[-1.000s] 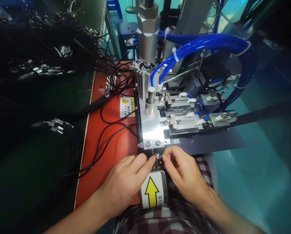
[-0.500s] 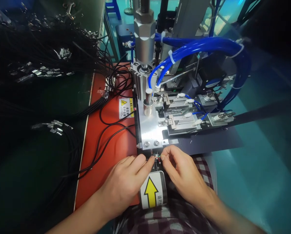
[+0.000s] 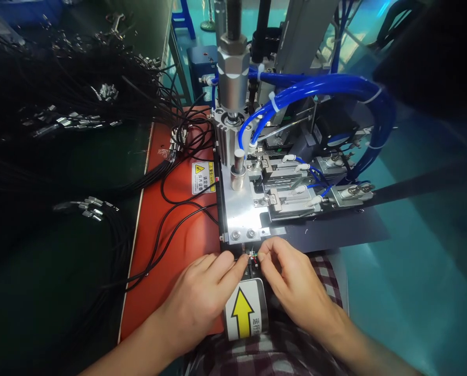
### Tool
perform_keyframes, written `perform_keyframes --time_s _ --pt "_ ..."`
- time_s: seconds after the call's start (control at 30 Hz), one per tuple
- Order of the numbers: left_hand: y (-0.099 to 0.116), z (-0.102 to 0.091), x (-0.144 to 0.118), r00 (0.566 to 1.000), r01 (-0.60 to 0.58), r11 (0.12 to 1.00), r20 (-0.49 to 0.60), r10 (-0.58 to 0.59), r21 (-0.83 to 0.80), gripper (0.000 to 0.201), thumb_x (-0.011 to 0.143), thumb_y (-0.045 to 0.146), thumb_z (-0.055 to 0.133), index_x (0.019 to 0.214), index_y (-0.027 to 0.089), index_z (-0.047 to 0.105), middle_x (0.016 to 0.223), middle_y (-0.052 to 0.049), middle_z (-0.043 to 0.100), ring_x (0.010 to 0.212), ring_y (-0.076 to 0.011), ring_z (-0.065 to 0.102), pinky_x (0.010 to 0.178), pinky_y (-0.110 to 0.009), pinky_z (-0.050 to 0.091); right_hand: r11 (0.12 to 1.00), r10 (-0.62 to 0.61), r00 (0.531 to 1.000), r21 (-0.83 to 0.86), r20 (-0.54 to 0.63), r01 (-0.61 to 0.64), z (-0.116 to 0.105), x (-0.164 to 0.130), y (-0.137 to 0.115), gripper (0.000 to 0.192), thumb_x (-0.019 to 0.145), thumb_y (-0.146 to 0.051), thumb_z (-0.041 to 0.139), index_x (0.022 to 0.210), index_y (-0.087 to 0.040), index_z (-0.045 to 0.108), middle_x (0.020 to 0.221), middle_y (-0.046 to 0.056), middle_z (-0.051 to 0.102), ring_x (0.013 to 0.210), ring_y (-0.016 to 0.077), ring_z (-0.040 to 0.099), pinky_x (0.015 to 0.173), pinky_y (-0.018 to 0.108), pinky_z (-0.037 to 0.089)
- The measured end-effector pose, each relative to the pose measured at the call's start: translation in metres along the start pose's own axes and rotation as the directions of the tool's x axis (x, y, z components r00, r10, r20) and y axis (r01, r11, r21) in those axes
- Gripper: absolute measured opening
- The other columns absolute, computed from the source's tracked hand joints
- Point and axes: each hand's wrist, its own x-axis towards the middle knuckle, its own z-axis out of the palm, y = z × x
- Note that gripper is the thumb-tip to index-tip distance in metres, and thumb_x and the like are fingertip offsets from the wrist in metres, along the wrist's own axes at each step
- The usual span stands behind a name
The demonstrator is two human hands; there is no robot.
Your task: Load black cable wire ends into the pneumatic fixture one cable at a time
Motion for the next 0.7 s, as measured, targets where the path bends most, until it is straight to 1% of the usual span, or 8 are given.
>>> perform_keyframes --time_s 0.23,0.3,0.47,0.53,0.63,0.7 --pt "0.0004 -0.0016 0.0013 1.0 -0.001 1.0 -0.013 0.001 -0.009 0.031 0.094 0.009 0.038 0.121 0.005 0.053 0.082 -0.007 0.057 0.066 -0.018 0.052 0.057 -0.031 0.048 1.0 -0.027 1.0 0.0 -0.013 0.027 -0.0009 -0.0019 0.0018 0.014 0.093 -0.02 0.041 0.08 -0.022 0.048 0.073 0.0 0.055 0.065 0.0163 0.052 0.061 0.028 0.04" --pt "0.0002 -0.0011 0.0012 1.0 0.0 1.0 -0.01 0.0 -0.007 0.031 0.094 0.01 0.038 0.121 0.005 0.052 0.082 -0.007 0.057 0.066 -0.0181 0.052 0.057 -0.031 0.048 1.0 -0.008 1.0 0.017 -0.003 0.009 -0.0016 -0.0009 0.0007 0.015 0.092 -0.019 0.041 0.079 -0.021 0.048 0.072 0.0 0.055 0.064 0.0162 0.052 0.06 0.028 0.039" --pt "-0.0001 -0.0007 -0.0011 1.0 0.004 1.0 0.013 -0.004 -0.007 0.033 0.094 0.009 0.036 0.123 0.006 0.051 0.08 -0.007 0.056 0.064 -0.0179 0.051 0.055 -0.031 0.046 0.994 0.079 0.996 0.067 0.042 -0.081 -0.0011 0.0019 -0.0015 0.016 0.092 -0.021 0.042 0.077 -0.021 0.047 0.07 -0.001 0.055 0.063 0.0163 0.051 0.059 0.028 0.039" --pt "0.0 -0.0008 -0.0019 1.0 0.007 1.0 0.022 -0.006 -0.012 0.033 0.094 0.01 0.035 0.123 0.006 0.051 0.081 -0.007 0.056 0.064 -0.0178 0.051 0.055 -0.03 0.046 0.995 0.089 0.995 0.04 0.037 -0.09 0.0 0.0008 -0.0013 0.016 0.092 -0.022 0.041 0.078 -0.021 0.047 0.071 0.0 0.055 0.064 0.0167 0.05 0.06 0.029 0.039" --pt "0.0004 -0.0003 -0.0022 0.999 0.011 1.0 0.034 -0.01 -0.012 0.034 0.094 0.01 0.035 0.124 0.007 0.051 0.082 -0.007 0.056 0.065 -0.0178 0.051 0.056 -0.031 0.046 0.998 0.065 0.998 -0.009 0.013 -0.065 0.0017 -0.0034 0.0005 0.014 0.093 -0.021 0.041 0.081 -0.021 0.048 0.075 0.0 0.055 0.066 0.0168 0.051 0.06 0.029 0.038" --pt "0.0006 0.0002 -0.0021 0.999 0.012 1.0 0.043 -0.011 -0.013 0.034 0.094 0.009 0.035 0.124 0.007 0.051 0.082 -0.007 0.056 0.065 -0.0179 0.051 0.056 -0.031 0.046 0.999 0.052 0.999 -0.009 0.004 -0.052 0.0025 -0.0063 0.0021 0.014 0.094 -0.021 0.041 0.082 -0.021 0.048 0.075 0.0 0.055 0.066 0.0166 0.051 0.06 0.029 0.037"
